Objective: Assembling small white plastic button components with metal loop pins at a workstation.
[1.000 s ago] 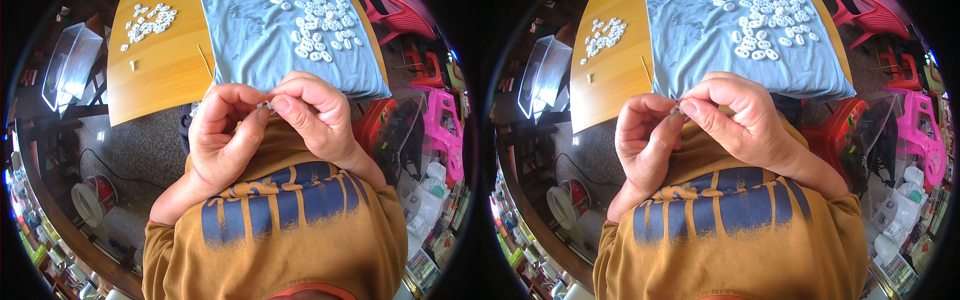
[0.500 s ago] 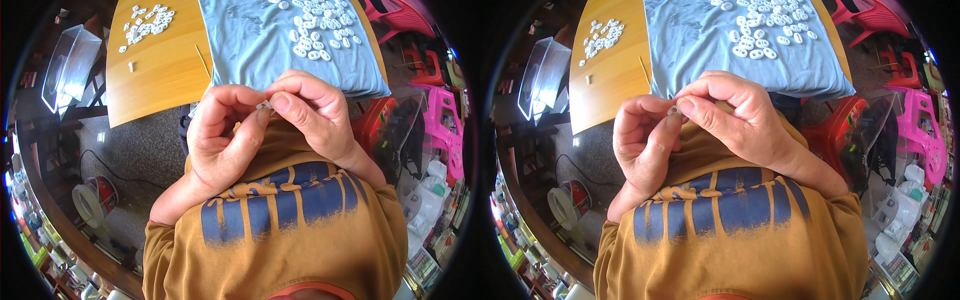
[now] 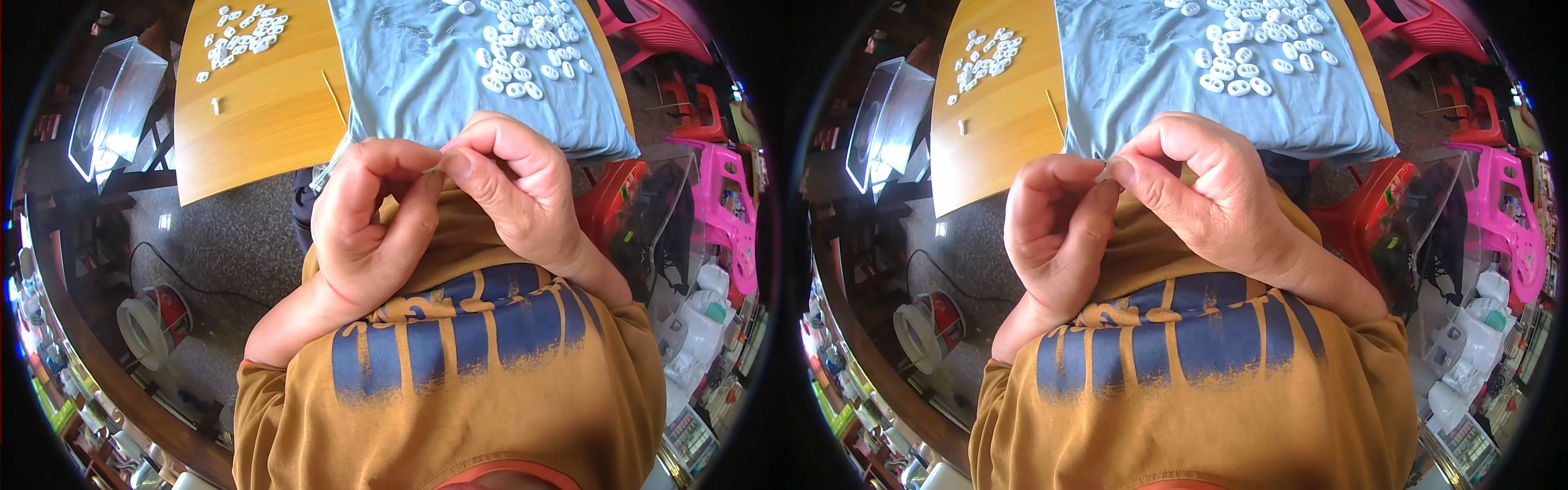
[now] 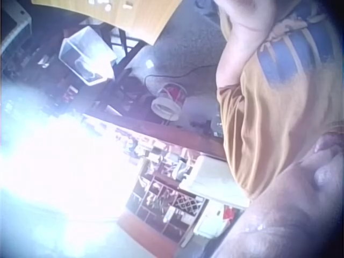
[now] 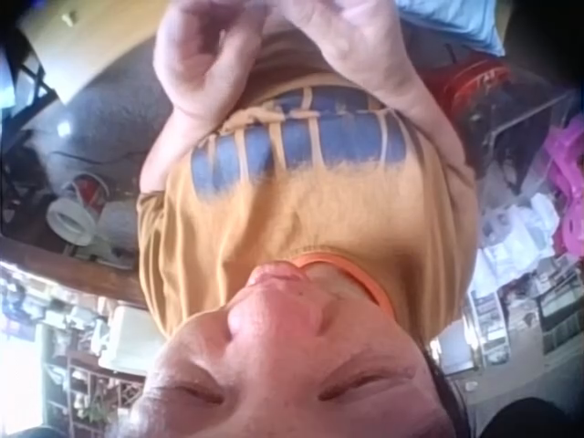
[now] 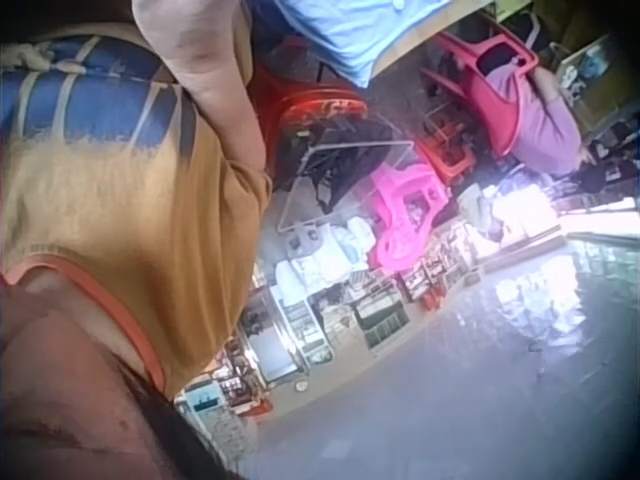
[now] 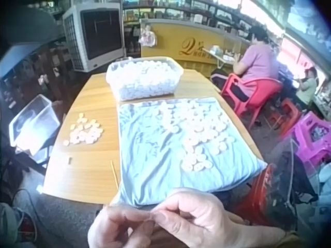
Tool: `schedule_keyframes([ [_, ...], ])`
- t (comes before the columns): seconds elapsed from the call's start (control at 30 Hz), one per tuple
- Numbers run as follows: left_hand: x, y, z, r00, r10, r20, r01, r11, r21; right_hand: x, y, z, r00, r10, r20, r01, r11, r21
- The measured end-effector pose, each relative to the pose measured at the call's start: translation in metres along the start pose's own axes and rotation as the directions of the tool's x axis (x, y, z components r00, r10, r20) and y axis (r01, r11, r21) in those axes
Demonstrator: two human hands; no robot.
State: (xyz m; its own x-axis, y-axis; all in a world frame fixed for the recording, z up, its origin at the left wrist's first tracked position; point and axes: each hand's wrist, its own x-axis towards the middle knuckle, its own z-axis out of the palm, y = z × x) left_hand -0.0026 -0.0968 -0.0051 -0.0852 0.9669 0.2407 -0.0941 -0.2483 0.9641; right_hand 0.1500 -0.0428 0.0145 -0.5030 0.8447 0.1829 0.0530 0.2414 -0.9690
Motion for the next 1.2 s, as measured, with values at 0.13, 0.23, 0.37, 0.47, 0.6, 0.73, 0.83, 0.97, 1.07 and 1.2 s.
schedule_keyframes([
  [0.13,0.0019,0.001,-0.0013,0.998,0.052,0.041,-0.057,0.989,0.139,0.0003,0.0008,-0.0021,1.0,0.012,0.022,-0.013,1.0,0.02],
  [0.23,0.0023,0.0063,0.0037,0.991,-0.13,-0.013,0.125,0.974,-0.189,0.0006,0.0006,-0.0017,0.999,0.045,0.025,-0.047,0.996,0.076],
  [0.37,0.0045,0.0057,-0.0008,0.978,-0.204,0.051,0.208,0.901,-0.381,-0.0005,-0.0029,-0.0006,0.992,0.115,0.042,-0.122,0.96,0.253],
  [0.47,0.0047,0.0069,-0.0035,0.971,-0.222,0.087,0.238,0.869,-0.434,-0.0001,-0.0044,-0.0001,0.993,0.108,0.055,-0.12,0.946,0.302],
  [0.6,0.004,0.0061,-0.0033,0.968,-0.242,0.072,0.25,0.873,-0.418,-0.0008,-0.0023,0.0011,0.995,0.09,0.036,-0.096,0.962,0.255],
  [0.73,0.0023,0.0073,-0.001,0.983,-0.176,0.049,0.182,0.926,-0.331,0.0015,-0.0026,-0.003,0.998,0.027,0.048,-0.032,0.994,0.103],
  [0.83,0.0,0.0036,-0.0031,0.996,-0.071,0.047,0.076,0.991,-0.113,0.0012,-0.0067,-0.0035,0.997,0.063,0.041,-0.064,0.998,0.028],
  [0.97,0.0008,0.0016,-0.0061,0.995,0.039,0.091,-0.047,0.995,0.085,0.0032,-0.0056,-0.0045,0.996,0.06,0.062,-0.06,0.998,-0.009],
  [1.07,0.0017,0.007,0.0001,0.994,-0.111,0.013,0.111,0.974,-0.196,0.003,-0.0032,-0.0029,0.996,0.071,0.057,-0.073,0.997,0.03],
  [1.2,0.0042,0.0088,-0.0015,0.982,-0.187,0.041,0.189,0.922,-0.336,-0.0009,-0.002,-0.0012,0.989,0.127,0.071,-0.141,0.956,0.258],
])
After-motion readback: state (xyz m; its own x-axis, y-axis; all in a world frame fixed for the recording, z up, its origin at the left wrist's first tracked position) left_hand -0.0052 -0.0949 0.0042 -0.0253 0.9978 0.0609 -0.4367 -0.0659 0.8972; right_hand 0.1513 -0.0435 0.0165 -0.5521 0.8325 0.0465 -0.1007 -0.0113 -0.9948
